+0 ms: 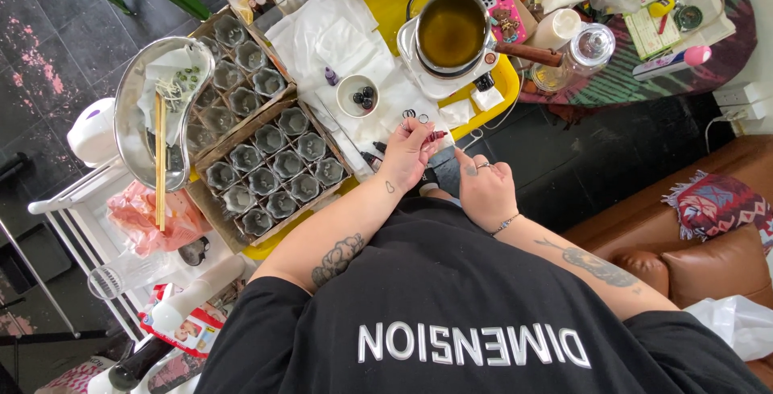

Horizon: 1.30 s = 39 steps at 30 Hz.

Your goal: Recorder is seen opening small bottles of scenting oils and using a tool to handle components at a candle-making station.

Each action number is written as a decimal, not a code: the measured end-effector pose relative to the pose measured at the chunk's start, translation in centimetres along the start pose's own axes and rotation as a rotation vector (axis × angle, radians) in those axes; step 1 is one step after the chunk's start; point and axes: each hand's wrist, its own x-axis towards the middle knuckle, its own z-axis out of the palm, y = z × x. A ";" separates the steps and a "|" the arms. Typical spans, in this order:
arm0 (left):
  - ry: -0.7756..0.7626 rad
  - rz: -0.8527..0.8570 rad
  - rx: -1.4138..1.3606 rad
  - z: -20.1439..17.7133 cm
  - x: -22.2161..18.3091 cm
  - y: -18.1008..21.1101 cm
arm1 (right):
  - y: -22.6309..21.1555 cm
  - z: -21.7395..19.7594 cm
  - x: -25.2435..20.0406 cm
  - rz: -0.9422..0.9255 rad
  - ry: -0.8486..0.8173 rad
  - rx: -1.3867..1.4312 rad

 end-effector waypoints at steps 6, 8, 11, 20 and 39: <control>-0.043 0.014 0.005 -0.7 0.3 -0.4 | -0.3 1.5 -0.5 -0.015 -0.070 -0.055; -0.032 0.003 0.000 0.3 -0.2 0.2 | -0.2 2.1 -0.8 -0.016 -0.084 -0.069; -0.001 -0.014 0.003 1.1 -0.6 0.6 | -0.2 2.4 -0.9 -0.020 -0.109 -0.102; -0.095 0.017 -0.016 -0.7 0.1 -0.1 | 1.0 -1.5 -1.2 0.052 -0.082 0.047; -0.411 -0.015 -0.164 11.0 -14.8 10.9 | 2.1 -21.1 9.4 0.299 -0.416 1.340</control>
